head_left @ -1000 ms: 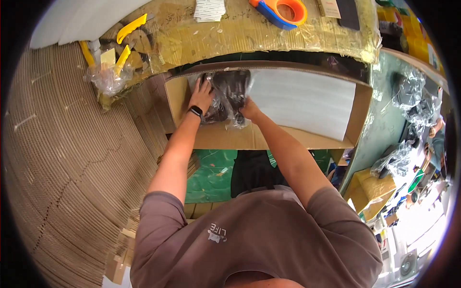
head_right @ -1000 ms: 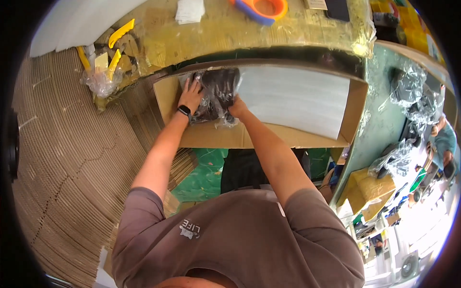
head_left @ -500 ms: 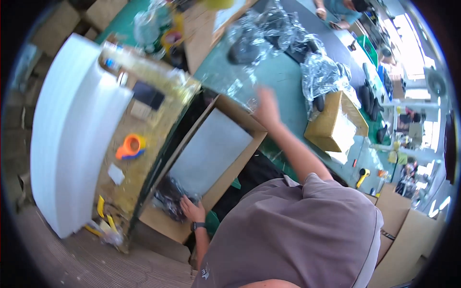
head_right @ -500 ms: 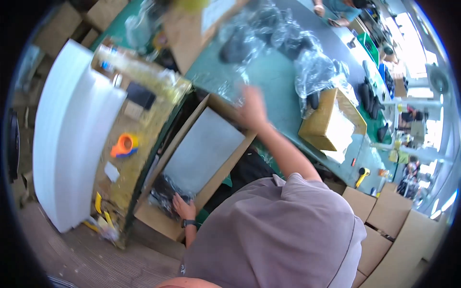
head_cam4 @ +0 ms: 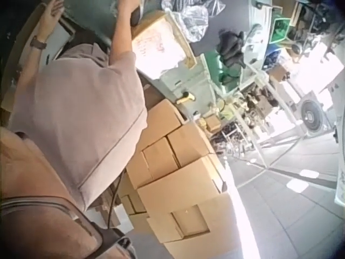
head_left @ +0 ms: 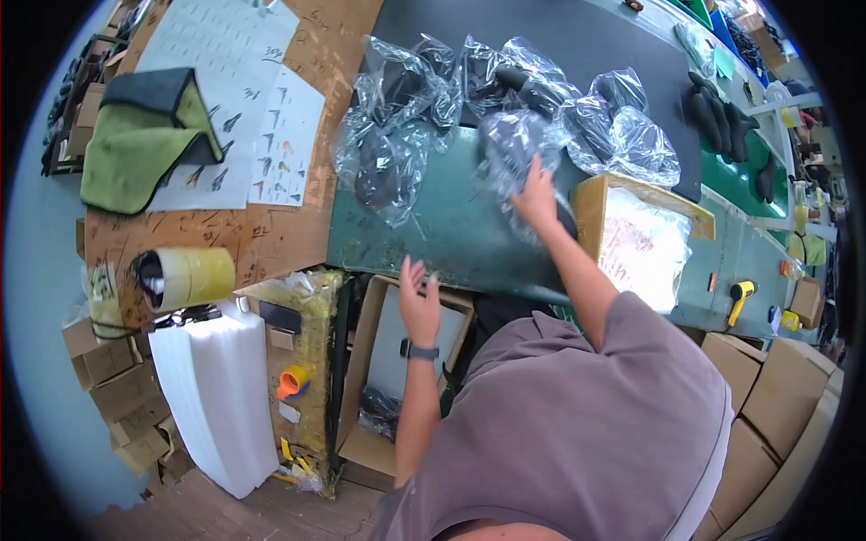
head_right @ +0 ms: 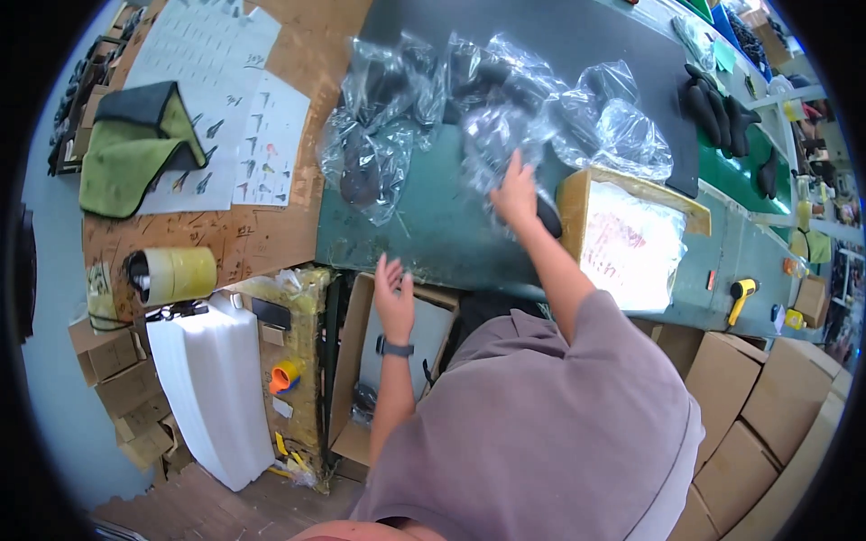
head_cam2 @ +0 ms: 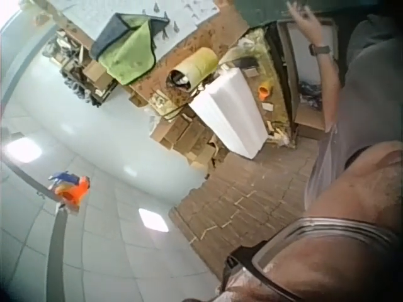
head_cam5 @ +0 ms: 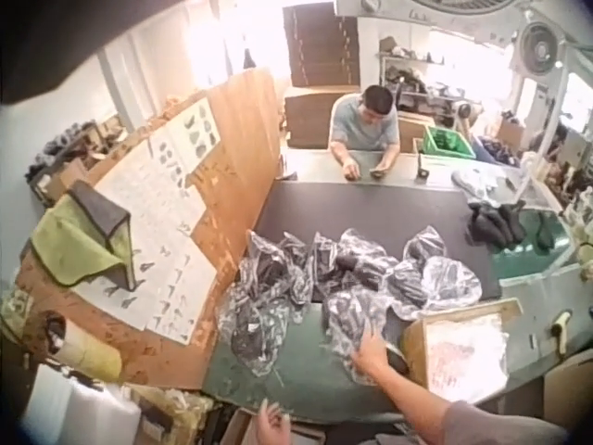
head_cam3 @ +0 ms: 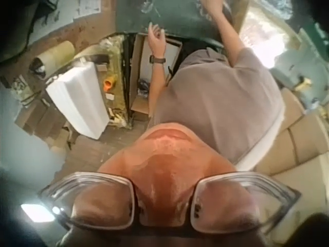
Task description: Packing bike saddles into individual plastic bags and then into a cardboard shipping box with foam inserts.
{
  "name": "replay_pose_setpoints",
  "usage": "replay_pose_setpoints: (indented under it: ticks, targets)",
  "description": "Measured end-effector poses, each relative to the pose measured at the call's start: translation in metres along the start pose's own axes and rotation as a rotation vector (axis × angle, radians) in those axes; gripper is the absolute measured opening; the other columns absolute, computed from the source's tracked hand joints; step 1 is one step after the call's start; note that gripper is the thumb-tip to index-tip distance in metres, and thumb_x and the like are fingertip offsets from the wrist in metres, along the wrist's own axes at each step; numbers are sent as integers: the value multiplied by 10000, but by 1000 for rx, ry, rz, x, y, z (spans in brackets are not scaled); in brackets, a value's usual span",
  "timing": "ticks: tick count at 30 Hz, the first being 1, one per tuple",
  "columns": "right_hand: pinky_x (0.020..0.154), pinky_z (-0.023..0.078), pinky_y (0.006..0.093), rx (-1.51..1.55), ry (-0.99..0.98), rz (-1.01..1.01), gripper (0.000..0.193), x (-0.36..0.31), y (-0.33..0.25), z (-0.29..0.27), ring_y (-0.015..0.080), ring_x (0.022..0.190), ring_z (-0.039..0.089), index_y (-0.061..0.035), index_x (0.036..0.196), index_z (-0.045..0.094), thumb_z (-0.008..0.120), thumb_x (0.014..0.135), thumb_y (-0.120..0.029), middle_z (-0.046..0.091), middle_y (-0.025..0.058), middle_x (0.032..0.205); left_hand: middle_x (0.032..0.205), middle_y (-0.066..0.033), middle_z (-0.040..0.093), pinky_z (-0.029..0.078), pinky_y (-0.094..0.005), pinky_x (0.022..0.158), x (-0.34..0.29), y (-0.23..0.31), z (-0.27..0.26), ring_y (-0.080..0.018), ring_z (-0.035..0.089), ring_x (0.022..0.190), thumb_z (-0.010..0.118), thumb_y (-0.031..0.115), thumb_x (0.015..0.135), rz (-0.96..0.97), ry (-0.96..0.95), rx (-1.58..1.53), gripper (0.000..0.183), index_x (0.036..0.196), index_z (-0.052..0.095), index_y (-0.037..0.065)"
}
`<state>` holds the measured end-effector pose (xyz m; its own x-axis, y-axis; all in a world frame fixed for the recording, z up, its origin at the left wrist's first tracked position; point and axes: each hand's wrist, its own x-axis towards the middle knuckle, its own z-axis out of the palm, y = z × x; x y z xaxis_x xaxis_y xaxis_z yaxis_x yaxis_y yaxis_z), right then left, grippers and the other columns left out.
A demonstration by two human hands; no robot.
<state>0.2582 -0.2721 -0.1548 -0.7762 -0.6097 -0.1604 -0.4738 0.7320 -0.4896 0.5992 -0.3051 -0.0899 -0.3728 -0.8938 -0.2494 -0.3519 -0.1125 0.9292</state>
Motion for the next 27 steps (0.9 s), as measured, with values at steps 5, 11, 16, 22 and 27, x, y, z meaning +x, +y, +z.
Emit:
replay_pose_setpoints:
  ticks: [5,11,16,22,27]
  targets:
    - [1150,503,538,132,-526,-509,1091,-39,-1,0,550,1322,592,-5,1719,244,868,856,-240,526,336,1485,1772,-342,242,434,-501,1248,69,-71,121,-474,385,1601,877,351,949,-41,121,376,1157,1761,114,39]
    - [1153,482,608,-394,-305,-599,975,-35,29,-31,514,1287,622,-156,1728,363,849,892,-281,468,280,1642,1776,-370,167,567,-536,1088,68,-19,140,-571,589,1380,962,264,791,-619,149,668,1419,1780,-51,166]
    - [816,650,525,-594,-389,-434,1104,-18,41,31,449,1021,721,-233,1797,140,717,886,4,520,274,1514,1482,-339,596,557,-578,1048,58,-69,93,-556,648,1271,873,210,776,-475,190,556,1331,1794,15,223]
    - [756,650,420,496,-855,5,1092,-29,-7,45,269,935,741,-90,1751,237,843,842,-113,692,194,1219,1379,-244,700,635,-486,977,-58,-128,-21,-352,725,1227,726,101,884,-881,-85,-1702,661,1512,536,21]
    - [660,605,342,703,-1274,207,781,-148,-90,-27,184,842,705,-70,1627,483,831,938,-191,729,70,1160,1308,-168,757,638,-439,990,-218,-180,-118,-293,763,1104,748,161,981,-455,-38,-1381,523,1473,623,38]
